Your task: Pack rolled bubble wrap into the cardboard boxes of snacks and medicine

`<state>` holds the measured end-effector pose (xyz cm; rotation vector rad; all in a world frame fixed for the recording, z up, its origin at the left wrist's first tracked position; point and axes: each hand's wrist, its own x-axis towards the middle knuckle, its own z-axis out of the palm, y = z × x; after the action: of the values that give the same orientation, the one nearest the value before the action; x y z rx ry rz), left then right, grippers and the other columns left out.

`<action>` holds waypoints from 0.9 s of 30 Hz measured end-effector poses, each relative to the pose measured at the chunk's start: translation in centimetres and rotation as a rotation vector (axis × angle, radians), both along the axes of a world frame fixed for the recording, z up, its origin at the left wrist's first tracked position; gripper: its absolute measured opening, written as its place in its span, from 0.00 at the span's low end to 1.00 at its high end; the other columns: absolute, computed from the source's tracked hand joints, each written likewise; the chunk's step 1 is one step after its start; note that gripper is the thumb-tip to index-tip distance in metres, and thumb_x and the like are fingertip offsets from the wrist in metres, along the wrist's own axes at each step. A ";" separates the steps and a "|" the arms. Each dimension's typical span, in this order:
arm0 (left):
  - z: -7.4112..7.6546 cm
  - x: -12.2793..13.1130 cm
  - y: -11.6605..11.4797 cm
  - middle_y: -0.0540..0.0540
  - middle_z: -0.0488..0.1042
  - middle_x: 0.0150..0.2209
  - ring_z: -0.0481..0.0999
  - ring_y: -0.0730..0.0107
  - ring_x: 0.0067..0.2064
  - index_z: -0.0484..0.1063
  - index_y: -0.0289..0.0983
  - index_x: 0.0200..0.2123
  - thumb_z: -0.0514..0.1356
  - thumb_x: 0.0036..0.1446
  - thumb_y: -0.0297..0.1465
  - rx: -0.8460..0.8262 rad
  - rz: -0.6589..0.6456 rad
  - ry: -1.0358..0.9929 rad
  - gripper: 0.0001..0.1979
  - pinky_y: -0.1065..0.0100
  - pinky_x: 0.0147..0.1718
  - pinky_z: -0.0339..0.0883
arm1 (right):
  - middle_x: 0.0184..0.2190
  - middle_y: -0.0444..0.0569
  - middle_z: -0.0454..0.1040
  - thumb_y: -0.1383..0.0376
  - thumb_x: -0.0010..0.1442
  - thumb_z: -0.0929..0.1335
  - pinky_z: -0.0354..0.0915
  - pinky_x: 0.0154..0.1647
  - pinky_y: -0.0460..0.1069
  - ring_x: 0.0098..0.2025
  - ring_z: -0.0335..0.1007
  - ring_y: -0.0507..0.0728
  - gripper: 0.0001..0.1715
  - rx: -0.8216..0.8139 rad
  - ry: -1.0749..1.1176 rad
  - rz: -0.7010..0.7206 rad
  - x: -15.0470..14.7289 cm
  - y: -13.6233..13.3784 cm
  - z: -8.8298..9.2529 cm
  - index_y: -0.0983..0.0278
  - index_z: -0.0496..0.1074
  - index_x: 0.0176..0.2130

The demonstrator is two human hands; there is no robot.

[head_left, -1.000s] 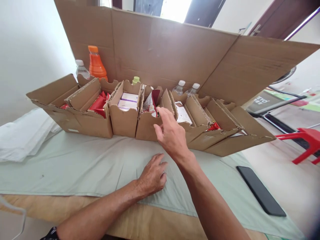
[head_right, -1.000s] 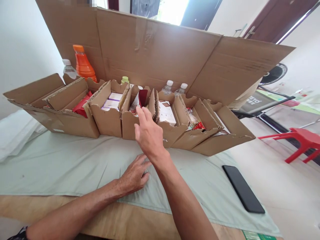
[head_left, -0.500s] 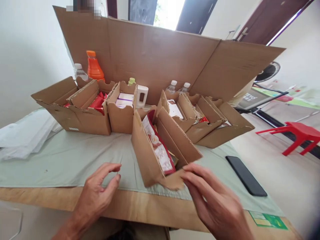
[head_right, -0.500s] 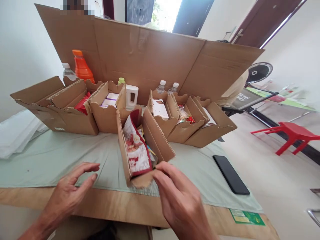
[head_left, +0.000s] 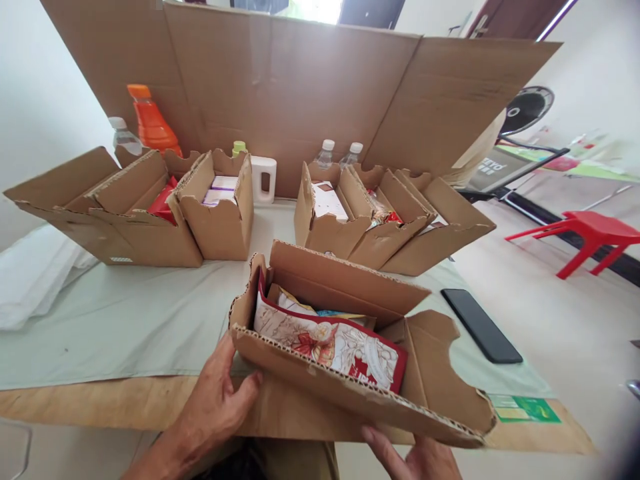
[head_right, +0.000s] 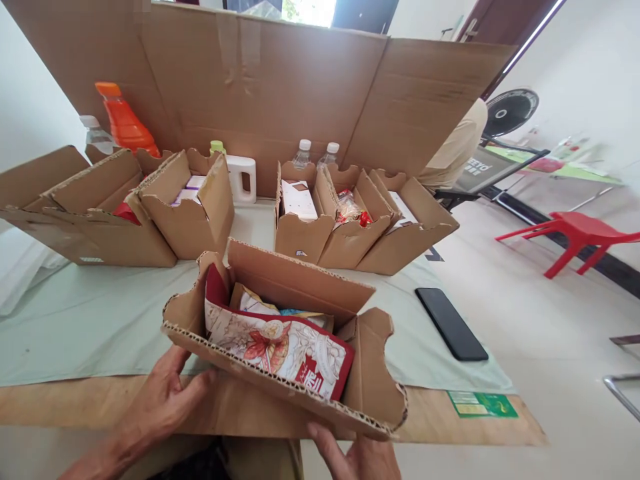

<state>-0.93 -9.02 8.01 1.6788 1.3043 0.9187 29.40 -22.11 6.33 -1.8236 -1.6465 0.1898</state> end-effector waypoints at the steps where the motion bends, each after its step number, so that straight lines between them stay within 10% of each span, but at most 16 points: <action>1: -0.4 0.4 -0.1 0.40 0.82 0.46 0.82 0.56 0.39 0.76 0.38 0.46 0.59 0.55 0.36 -0.022 0.046 -0.014 0.16 0.67 0.24 0.74 | 0.34 0.51 0.83 0.49 0.58 0.74 0.79 0.37 0.60 0.38 0.81 0.70 0.21 -0.003 0.016 -0.006 -0.5 0.9 0.0 0.53 0.81 0.49; 5: -0.9 0.9 1.4 0.43 0.82 0.41 0.80 0.61 0.34 0.73 0.38 0.42 0.60 0.55 0.37 -0.011 0.179 -0.038 0.13 0.69 0.23 0.70 | 0.28 0.49 0.80 0.49 0.63 0.70 0.73 0.26 0.55 0.24 0.73 0.63 0.19 -0.019 0.053 0.050 -1.1 6.3 1.6 0.58 0.79 0.46; 12: 0.2 0.4 7.1 0.45 0.78 0.41 0.76 0.65 0.36 0.71 0.38 0.50 0.60 0.55 0.36 0.113 0.223 0.012 0.19 0.70 0.26 0.65 | 0.36 0.54 0.82 0.45 0.60 0.69 0.72 0.30 0.54 0.28 0.74 0.59 0.22 -0.072 0.170 0.120 -1.3 16.1 2.1 0.61 0.73 0.39; 20: -3.3 0.8 7.1 0.41 0.75 0.48 0.75 0.57 0.47 0.67 0.38 0.58 0.59 0.59 0.32 0.130 0.215 -0.051 0.23 0.66 0.35 0.71 | 0.38 0.56 0.83 0.45 0.57 0.72 0.76 0.40 0.56 0.39 0.80 0.63 0.24 -0.060 0.335 0.040 -1.6 16.5 -2.5 0.61 0.73 0.41; 27: -2.8 0.3 7.1 0.35 0.68 0.64 0.70 0.48 0.62 0.58 0.37 0.69 0.59 0.56 0.29 0.080 0.181 -0.066 0.36 0.63 0.39 0.77 | 0.36 0.53 0.84 0.47 0.56 0.74 0.79 0.40 0.55 0.38 0.83 0.63 0.23 -0.071 0.500 0.058 -1.7 17.0 -2.9 0.59 0.72 0.43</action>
<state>-0.60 -1.91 5.24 1.5955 1.4081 1.1358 27.66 -5.09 3.42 -1.6096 -1.3473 0.6793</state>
